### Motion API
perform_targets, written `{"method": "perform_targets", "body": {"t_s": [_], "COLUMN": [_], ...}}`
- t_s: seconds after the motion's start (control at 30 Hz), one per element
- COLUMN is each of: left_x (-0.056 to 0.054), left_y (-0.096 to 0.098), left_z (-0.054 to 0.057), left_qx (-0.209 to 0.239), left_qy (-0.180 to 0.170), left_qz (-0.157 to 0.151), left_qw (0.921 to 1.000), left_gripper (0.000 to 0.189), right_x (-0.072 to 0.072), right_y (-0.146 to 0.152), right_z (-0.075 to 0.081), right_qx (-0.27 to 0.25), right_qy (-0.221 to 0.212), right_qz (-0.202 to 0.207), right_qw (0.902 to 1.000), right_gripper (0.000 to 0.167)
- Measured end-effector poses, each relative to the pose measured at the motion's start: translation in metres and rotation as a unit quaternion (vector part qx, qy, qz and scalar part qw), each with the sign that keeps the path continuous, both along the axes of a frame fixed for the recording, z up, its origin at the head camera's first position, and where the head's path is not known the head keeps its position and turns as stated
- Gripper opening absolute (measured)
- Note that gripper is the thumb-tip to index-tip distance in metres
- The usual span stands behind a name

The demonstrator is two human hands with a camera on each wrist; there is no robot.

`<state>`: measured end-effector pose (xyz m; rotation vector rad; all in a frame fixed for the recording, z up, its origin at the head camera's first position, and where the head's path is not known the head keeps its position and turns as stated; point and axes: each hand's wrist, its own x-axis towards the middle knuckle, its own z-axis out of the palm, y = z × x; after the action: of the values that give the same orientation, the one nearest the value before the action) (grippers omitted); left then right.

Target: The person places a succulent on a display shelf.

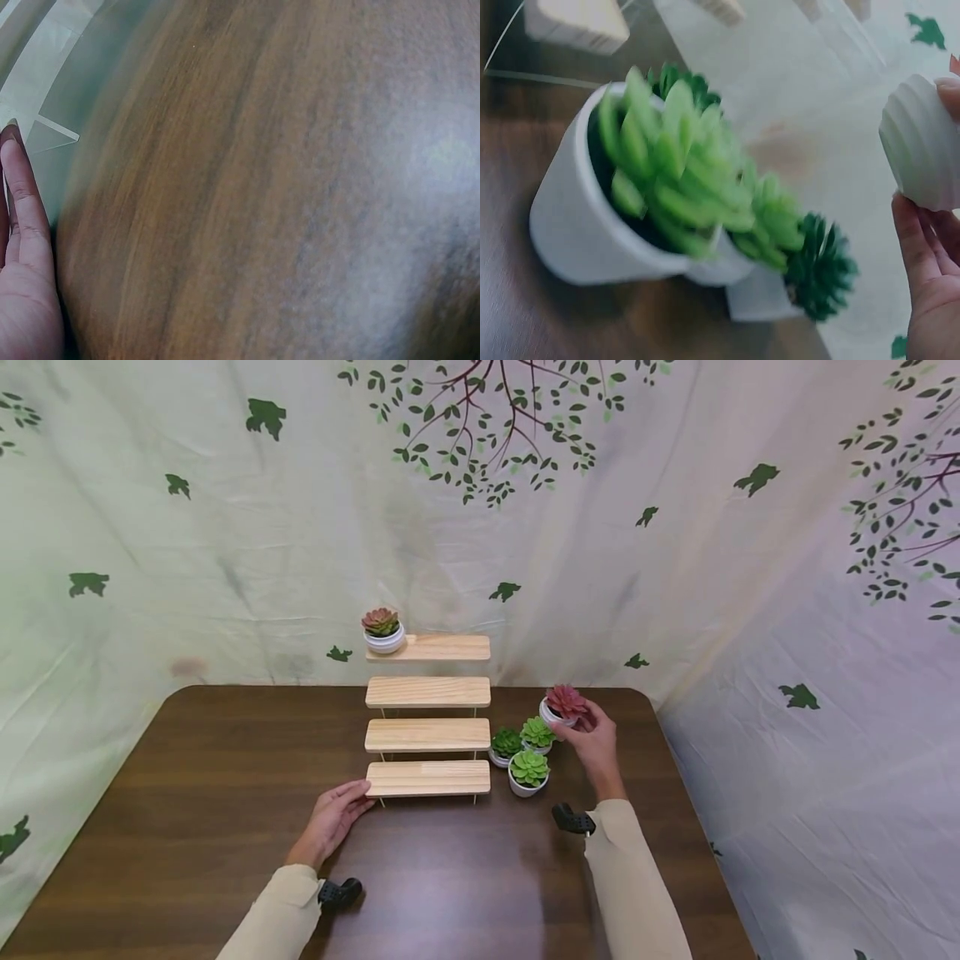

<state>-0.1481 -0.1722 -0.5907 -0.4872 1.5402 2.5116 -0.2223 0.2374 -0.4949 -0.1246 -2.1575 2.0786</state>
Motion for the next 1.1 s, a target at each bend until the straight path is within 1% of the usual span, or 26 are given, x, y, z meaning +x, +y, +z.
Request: {"method": "perform_targets", "body": {"t_s": [0.1, 0.23, 0.37, 0.47, 0.57, 0.7, 0.87, 0.97, 1.1], "left_x": [0.001, 0.001, 0.001, 0.001, 0.001, 0.000, -0.003, -0.004, -0.005], "left_y": [0.000, 0.001, 0.001, 0.002, 0.002, -0.001, -0.003, -0.003, -0.002], "left_z": [0.000, -0.001, -0.002, -0.003, -0.003, -0.001, 0.002, 0.001, -0.001], "left_qx": [0.001, 0.002, 0.003, 0.002, -0.001, -0.007, -0.013, -0.009, -0.007], "left_qy": [0.003, 0.003, 0.007, 0.012, 0.017, 0.018, 0.020, 0.015, 0.015], "left_qz": [0.000, 0.002, 0.005, 0.005, 0.007, 0.003, 0.002, 0.007, 0.002], "left_qw": [1.0000, 1.0000, 1.0000, 0.9999, 0.9998, 0.9998, 0.9997, 0.9998, 0.9999], "left_gripper": [0.014, 0.014, 0.014, 0.016, 0.018, 0.014, 0.010, 0.010, 0.010], "right_x": [-0.006, -0.011, -0.019, -0.024, -0.029, -0.035, -0.046, -0.051, -0.059], "right_y": [-0.009, -0.024, -0.038, -0.049, -0.061, -0.078, -0.097, -0.106, -0.117], "right_z": [0.007, 0.014, 0.020, 0.026, 0.035, 0.048, 0.061, 0.065, 0.067], "right_qx": [-0.006, 0.001, 0.010, 0.007, -0.001, -0.020, -0.023, -0.016, -0.004], "right_qy": [0.004, 0.007, 0.022, 0.029, 0.025, 0.018, 0.034, 0.048, 0.060], "right_qz": [0.010, 0.027, 0.039, 0.044, 0.050, 0.058, 0.073, 0.075, 0.066], "right_qw": [0.9999, 0.9996, 0.9990, 0.9986, 0.9985, 0.9980, 0.9965, 0.9959, 0.9960], "right_gripper": [0.061, 0.064, 0.065, 0.065, 0.067, 0.070, 0.068, 0.067, 0.067]}}
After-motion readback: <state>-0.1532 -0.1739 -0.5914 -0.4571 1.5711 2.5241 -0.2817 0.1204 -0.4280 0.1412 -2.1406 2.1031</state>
